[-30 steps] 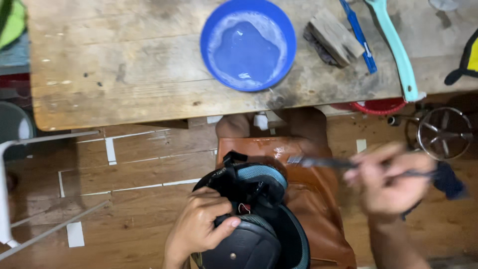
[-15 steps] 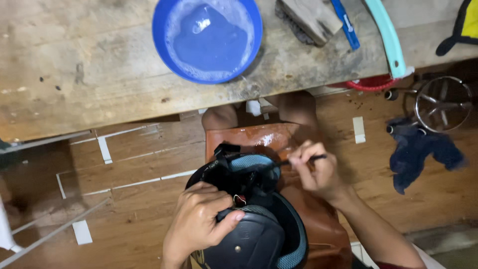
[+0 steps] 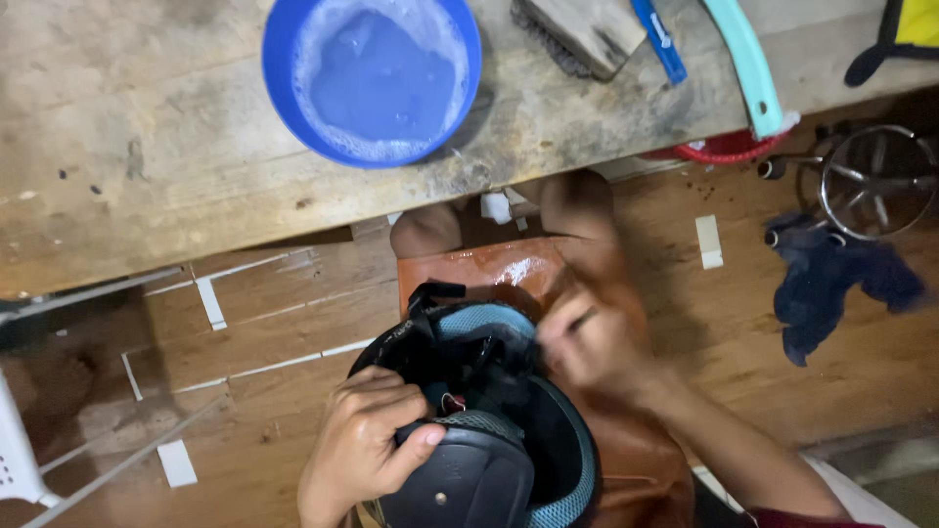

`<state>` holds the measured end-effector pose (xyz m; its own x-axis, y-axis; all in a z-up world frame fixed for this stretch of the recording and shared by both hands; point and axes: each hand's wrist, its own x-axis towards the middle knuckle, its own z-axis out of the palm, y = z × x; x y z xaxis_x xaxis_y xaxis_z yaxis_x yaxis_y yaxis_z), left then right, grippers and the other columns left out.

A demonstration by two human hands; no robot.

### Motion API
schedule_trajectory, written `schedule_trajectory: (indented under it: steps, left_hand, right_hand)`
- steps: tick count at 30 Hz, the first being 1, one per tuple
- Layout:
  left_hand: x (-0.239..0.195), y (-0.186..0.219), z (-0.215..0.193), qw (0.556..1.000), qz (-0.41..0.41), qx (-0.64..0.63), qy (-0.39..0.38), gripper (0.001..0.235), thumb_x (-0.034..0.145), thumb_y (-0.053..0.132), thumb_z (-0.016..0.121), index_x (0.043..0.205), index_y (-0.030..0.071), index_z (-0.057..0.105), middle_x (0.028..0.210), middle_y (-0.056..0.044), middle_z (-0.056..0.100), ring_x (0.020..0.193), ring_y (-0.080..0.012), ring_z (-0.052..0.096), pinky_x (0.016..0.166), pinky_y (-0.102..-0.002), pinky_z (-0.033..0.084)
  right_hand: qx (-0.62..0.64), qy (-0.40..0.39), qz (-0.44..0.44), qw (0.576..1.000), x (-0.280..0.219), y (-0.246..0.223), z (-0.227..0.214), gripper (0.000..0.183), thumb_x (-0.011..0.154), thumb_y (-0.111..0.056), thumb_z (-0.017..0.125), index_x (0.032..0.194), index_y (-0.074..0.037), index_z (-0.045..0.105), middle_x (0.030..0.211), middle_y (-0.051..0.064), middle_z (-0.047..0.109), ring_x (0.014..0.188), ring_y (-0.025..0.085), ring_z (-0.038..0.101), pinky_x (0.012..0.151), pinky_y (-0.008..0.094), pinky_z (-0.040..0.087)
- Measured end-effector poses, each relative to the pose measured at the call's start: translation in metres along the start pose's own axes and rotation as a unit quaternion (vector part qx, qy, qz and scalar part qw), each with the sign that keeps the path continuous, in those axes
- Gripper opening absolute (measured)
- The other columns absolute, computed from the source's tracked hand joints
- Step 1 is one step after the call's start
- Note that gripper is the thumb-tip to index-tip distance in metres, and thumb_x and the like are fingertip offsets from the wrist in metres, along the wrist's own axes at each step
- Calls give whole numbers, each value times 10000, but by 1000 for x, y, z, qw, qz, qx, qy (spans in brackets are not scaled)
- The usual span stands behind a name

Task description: The person cleans the interior of a black motorcycle helmet using a toothbrush and soapy water. They repeatedly dip the toothbrush into a blue bowl of water and scrub the helmet's inner padding and straps.

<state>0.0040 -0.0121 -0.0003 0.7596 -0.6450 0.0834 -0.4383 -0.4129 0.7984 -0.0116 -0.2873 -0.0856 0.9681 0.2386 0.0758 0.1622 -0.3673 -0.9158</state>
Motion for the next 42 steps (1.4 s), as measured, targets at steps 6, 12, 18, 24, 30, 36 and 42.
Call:
schedule_trajectory:
  steps: [6, 12, 18, 24, 30, 36, 42]
  left_hand:
    - [-3, 2, 4, 1000, 3, 23, 14, 434, 947, 359, 408, 596, 104, 424, 528, -13, 400, 460, -226, 436, 580, -324, 414]
    - [-7, 4, 8, 1000, -8, 23, -2, 442, 947, 386, 392, 604, 111, 442, 542, -1, 422, 471, -217, 447, 593, -316, 408]
    - [-8, 3, 3, 1000, -1, 13, 8, 466, 953, 398, 365, 593, 108, 421, 537, -14, 398, 467, -228, 429, 575, -321, 387]
    - [-7, 4, -1, 1000, 15, -4, 13, 473, 958, 398, 342, 597, 106, 438, 536, -21, 400, 464, -236, 432, 553, -330, 376]
    - [-15, 0, 0, 1000, 4, -8, 24, 483, 955, 410, 339, 604, 103, 463, 535, -12, 412, 464, -221, 429, 566, -322, 385]
    - [-15, 1, -1, 1000, 14, -19, 10, 463, 962, 385, 345, 618, 98, 464, 554, -21, 423, 477, -231, 450, 584, -333, 391]
    - [-13, -2, 1, 1000, 4, -10, 24, 450, 955, 379, 378, 599, 107, 410, 534, -16, 378, 462, -232, 422, 589, -323, 401]
  right_hand:
    - [25, 83, -50, 995, 1, 4, -4, 159, 852, -9, 535, 793, -64, 398, 709, 116, 592, 647, 196, 625, 570, 251, 489]
    - [58, 40, 3, 998, 9, -10, -7, 139, 825, -26, 542, 742, -114, 476, 701, 46, 553, 632, 145, 586, 639, 247, 481]
    - [36, -13, 30, 999, 6, 5, 3, 106, 852, -50, 560, 812, -69, 464, 723, 73, 590, 668, 181, 650, 587, 247, 512]
    - [14, -50, 2, 999, 1, 4, 4, 67, 816, -37, 556, 763, -64, 586, 727, 70, 649, 648, 169, 651, 615, 231, 537]
    - [82, -43, 35, 995, -10, 13, 1, 131, 845, -39, 544, 809, -86, 428, 774, 83, 613, 681, 170, 646, 577, 258, 490]
    - [32, 13, 70, 997, 5, 4, -11, 89, 811, -116, 585, 726, -102, 564, 695, 30, 678, 623, 131, 663, 559, 228, 508]
    - [48, 19, -23, 998, 12, 4, -3, 153, 826, -54, 578, 761, -95, 446, 681, 41, 575, 608, 140, 579, 621, 258, 508]
